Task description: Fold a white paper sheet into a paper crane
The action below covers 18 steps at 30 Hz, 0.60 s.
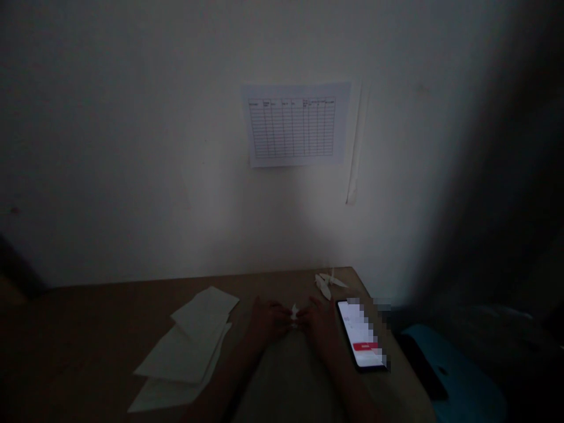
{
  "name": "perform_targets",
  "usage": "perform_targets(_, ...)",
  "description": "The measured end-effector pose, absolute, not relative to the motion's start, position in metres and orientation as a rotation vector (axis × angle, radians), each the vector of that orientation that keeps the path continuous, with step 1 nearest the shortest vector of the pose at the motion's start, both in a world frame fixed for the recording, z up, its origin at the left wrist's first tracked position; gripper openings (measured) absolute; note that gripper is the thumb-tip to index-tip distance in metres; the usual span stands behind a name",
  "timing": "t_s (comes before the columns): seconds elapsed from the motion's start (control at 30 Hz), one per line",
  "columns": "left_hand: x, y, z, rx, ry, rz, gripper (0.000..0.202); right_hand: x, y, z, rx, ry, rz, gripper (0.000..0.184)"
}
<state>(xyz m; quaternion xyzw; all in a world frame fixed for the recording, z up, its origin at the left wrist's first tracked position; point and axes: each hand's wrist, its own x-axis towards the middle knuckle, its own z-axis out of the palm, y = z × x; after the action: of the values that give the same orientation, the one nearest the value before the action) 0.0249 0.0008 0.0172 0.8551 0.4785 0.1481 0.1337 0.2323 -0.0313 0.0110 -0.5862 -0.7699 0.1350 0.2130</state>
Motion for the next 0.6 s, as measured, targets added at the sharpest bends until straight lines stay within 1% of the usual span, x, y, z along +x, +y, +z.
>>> perform_targets(0.4, 0.022, 0.002, 0.015, 2.294, 1.427, 0.432, 0.018, 0.235, -0.031, 0.008, -1.667, -2.07, 0.428, 0.032)
perform_targets(0.6, 0.017, 0.007, 0.002, 2.266, 1.44, 0.468, 0.014, 0.237, -0.03, 0.005, -1.637, -2.031, 0.512, 0.03)
